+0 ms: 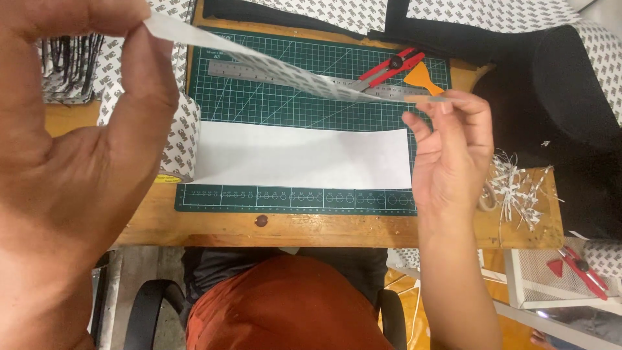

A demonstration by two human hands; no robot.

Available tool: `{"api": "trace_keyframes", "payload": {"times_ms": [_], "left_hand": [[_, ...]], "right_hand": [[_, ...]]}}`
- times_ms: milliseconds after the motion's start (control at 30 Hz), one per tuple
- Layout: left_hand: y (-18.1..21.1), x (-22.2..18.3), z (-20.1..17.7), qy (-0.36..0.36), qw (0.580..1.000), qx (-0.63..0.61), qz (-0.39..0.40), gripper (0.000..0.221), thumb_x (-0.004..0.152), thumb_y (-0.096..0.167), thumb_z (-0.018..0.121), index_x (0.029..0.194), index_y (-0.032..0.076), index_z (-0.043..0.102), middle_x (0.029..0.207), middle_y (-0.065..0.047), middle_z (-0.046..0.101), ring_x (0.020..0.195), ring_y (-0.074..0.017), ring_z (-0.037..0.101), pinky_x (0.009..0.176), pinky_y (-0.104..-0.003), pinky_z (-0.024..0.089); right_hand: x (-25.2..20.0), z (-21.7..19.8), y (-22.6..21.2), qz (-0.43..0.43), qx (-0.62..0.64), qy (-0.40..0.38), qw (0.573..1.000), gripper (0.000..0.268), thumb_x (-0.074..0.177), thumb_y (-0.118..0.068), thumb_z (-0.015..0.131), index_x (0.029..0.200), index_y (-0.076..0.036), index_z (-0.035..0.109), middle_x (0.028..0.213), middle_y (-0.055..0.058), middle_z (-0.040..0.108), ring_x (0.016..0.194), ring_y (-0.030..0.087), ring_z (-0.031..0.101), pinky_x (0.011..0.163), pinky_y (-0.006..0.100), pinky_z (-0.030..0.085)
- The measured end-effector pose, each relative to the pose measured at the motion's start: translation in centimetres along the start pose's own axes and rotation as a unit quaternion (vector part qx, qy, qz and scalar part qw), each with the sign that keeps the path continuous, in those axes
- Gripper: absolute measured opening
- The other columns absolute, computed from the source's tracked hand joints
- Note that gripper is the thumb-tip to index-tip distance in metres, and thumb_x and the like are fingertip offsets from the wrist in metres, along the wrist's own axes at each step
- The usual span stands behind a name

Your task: Cut adhesive tape to size, peel off the backing, and apply it to a surface using a scraper.

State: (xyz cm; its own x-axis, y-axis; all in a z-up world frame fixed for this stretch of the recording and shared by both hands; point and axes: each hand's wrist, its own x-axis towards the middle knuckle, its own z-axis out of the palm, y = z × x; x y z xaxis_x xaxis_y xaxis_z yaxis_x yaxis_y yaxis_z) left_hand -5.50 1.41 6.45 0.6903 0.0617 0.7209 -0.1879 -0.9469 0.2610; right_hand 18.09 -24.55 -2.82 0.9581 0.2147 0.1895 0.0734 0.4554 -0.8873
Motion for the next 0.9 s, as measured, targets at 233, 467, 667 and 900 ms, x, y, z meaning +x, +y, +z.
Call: {"api": "trace_keyframes", "payload": {"times_ms": [233, 467, 667, 900], "left_hand": [[0.5, -0.3, 1.0, 0.005, 0.998, -0.037, -0.052, 0.011, 0.125, -0.016, 0.069, 0.126, -0.017, 0.058, 0.123, -0.029, 0.061, 0.111, -0.0377, 0.059, 0.097, -0.043, 0.052], [2.1, -0.2, 2.8, 0.005, 0.992, -0.08, -0.102, 0.013, 0.127, -0.013, 0.068, 0.127, -0.019, 0.056, 0.123, -0.03, 0.058, 0.111, -0.0362, 0.056, 0.098, -0.041, 0.051], [1.3, -0.6, 3.7, 0.029, 0.986, -0.105, -0.128, 0.016, 0.128, -0.02, 0.068, 0.128, -0.023, 0.052, 0.124, -0.033, 0.052, 0.109, -0.0364, 0.055, 0.096, -0.04, 0.052], [1.0, -1.3, 5.0, 0.043, 0.983, -0.106, -0.145, 0.015, 0.126, -0.015, 0.069, 0.122, -0.021, 0.056, 0.115, -0.031, 0.055, 0.102, -0.035, 0.055, 0.088, -0.039, 0.051]], "right_hand": [[-0.4, -0.4, -1.1, -0.155, -0.149, -0.012, 0.976, 0.016, 0.107, -0.017, 0.068, 0.115, -0.012, 0.056, 0.115, 0.008, 0.064, 0.111, 0.016, 0.065, 0.103, 0.029, 0.057], [-0.6, -1.5, -1.6, -0.232, -0.212, 0.002, 0.949, 0.017, 0.109, -0.014, 0.069, 0.117, -0.009, 0.054, 0.114, 0.011, 0.063, 0.108, 0.022, 0.071, 0.1, 0.029, 0.057], [-1.2, -1.5, -2.1, -0.24, -0.222, -0.031, 0.945, 0.022, 0.106, -0.004, 0.07, 0.114, -0.01, 0.051, 0.106, 0.009, 0.058, 0.102, 0.019, 0.062, 0.102, 0.031, 0.055], [-1.3, -3.2, -1.3, -0.176, -0.245, 0.031, 0.953, 0.023, 0.104, -0.001, 0.074, 0.118, -0.009, 0.056, 0.102, 0.004, 0.063, 0.095, 0.008, 0.061, 0.092, 0.02, 0.051]]}}
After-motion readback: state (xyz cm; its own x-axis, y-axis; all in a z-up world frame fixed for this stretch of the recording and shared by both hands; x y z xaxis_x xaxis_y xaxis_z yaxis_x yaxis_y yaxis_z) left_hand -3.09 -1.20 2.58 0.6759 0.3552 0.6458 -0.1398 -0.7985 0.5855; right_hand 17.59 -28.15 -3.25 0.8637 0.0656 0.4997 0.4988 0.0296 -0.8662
